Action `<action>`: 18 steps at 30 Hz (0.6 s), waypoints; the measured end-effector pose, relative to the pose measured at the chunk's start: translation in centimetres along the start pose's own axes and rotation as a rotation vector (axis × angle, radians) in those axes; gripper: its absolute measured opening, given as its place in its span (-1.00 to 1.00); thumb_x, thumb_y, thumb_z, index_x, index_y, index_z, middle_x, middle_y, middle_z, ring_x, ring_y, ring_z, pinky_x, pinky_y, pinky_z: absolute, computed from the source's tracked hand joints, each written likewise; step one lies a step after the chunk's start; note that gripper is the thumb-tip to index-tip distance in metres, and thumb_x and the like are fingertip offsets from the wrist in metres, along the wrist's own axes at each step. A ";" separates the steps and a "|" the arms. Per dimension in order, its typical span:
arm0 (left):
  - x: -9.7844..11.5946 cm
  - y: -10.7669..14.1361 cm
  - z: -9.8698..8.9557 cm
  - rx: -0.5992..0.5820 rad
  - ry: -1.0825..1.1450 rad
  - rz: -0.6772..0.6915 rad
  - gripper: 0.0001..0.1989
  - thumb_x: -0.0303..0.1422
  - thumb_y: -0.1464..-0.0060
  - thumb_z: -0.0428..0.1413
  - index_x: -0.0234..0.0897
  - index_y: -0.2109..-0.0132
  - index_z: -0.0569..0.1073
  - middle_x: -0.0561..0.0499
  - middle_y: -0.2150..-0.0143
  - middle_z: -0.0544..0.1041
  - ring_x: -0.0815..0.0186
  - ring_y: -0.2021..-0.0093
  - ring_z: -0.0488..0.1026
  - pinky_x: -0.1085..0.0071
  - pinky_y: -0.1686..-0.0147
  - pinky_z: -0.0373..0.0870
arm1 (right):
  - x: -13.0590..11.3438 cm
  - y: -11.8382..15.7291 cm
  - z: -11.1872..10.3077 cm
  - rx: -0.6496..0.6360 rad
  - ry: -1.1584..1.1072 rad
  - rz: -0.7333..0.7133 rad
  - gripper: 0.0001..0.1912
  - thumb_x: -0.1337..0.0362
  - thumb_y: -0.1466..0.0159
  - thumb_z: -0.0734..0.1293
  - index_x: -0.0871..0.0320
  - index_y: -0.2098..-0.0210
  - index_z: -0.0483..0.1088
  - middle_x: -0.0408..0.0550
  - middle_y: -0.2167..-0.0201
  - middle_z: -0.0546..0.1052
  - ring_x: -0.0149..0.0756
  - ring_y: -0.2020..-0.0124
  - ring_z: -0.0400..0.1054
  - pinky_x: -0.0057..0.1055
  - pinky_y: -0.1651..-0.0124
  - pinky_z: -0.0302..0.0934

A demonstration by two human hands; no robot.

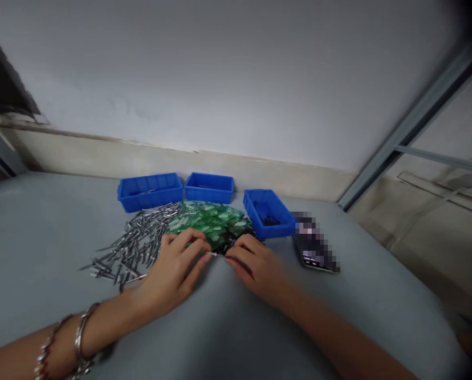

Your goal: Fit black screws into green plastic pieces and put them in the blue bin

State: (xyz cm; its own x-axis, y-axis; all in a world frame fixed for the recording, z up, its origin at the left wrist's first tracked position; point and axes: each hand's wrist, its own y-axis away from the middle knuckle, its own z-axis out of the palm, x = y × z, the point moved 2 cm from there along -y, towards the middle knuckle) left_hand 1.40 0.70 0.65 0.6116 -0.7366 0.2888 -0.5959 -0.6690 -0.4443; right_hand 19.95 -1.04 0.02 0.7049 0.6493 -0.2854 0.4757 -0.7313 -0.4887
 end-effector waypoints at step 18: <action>0.0 -0.2 -0.1 -0.025 0.001 0.013 -0.77 -0.38 -0.23 -0.16 -0.26 0.27 0.36 -0.04 0.18 0.36 0.20 0.14 0.30 0.24 0.21 0.07 | 0.1 0.1 0.1 0.039 0.003 -0.008 -0.78 0.29 -0.33 0.12 0.16 0.30 0.38 -0.04 0.36 0.39 -0.33 0.29 0.27 -0.37 0.22 0.25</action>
State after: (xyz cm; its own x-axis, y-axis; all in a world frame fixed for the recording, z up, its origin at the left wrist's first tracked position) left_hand 1.44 0.83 0.77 0.6031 -0.7455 0.2836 -0.6170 -0.6614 -0.4264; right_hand 20.05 -1.00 -0.15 0.7030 0.6542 -0.2787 0.4602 -0.7174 -0.5231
